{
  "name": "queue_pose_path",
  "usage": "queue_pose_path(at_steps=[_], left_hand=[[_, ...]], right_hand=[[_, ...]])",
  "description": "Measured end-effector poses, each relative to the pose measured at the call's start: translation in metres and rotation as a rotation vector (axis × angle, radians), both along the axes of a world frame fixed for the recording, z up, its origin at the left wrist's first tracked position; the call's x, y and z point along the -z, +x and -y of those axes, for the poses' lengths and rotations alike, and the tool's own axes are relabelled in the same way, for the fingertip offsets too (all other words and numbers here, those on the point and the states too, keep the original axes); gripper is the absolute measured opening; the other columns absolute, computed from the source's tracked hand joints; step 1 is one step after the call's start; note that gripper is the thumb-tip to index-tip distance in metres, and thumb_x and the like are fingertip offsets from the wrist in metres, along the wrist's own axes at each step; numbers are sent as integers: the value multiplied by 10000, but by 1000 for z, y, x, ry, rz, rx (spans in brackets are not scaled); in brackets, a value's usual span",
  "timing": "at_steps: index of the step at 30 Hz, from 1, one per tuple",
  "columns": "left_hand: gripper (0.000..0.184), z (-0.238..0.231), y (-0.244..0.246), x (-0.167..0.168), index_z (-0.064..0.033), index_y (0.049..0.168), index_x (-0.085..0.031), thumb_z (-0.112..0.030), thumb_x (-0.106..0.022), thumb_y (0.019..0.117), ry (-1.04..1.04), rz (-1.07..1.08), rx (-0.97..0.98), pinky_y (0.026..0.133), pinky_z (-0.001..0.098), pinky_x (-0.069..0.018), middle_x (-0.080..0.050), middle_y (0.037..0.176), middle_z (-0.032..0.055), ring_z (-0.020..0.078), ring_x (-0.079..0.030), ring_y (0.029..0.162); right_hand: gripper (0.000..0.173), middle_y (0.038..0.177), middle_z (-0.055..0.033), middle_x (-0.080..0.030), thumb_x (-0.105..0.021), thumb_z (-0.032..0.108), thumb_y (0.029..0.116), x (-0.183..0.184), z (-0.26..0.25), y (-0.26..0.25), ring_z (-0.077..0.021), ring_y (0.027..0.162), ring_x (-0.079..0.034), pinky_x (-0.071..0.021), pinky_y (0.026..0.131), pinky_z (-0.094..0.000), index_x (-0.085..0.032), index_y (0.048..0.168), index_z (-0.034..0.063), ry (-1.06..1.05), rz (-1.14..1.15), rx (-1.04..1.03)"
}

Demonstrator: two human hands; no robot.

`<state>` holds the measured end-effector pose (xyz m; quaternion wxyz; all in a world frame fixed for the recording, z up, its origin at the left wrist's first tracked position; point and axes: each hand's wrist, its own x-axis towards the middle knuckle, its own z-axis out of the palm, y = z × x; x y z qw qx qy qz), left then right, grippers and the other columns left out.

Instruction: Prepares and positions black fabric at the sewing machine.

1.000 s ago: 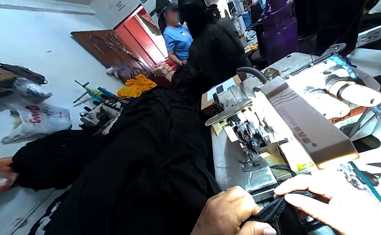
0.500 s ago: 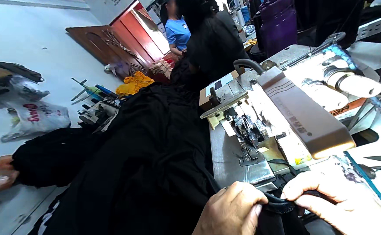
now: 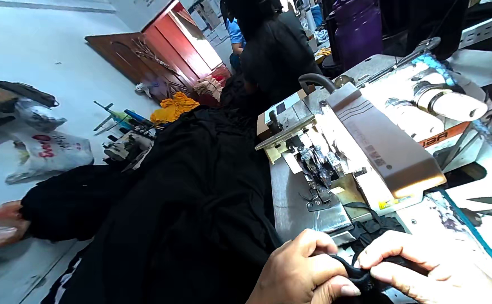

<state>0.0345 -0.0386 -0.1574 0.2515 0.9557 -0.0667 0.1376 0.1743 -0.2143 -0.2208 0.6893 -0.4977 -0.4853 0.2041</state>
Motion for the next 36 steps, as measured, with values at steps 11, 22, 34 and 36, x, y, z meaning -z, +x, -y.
queue_pose_path(at_steps=[11,22,34,36], left_hand=[[306,2,1,6,39,826,-662,-217,-636,991,-109,99,-17,694,121,-461,-643,739,105,49,-606,739],[287,-2,-12,-7,53,1072,-758,-199,-650,986,-118,-116,25,723,191,-461,-679,790,139,122,-596,757],[285,-4,-6,4,54,850,-700,-192,-655,986,-230,-58,4,810,131,-485,-699,856,113,42,-640,886],[278,-1,-6,2,65,845,-704,-174,-656,979,-207,-63,-20,733,118,-455,-667,780,110,32,-604,790]], right_hand=[[119,1027,-4,-728,-577,42,995,5,3,-6,95,923,-633,-518,825,-106,-683,1018,-7,-28,-30,106],[114,1022,-49,-735,-563,14,1004,7,-1,-11,69,963,-637,-498,861,-106,-667,1001,-32,42,30,104],[92,990,23,-734,-586,43,1005,10,-7,-8,45,848,-690,-593,767,-150,-674,997,20,53,-70,117],[88,986,25,-734,-589,33,999,9,-7,-9,55,854,-684,-585,775,-139,-676,993,17,62,-68,122]])
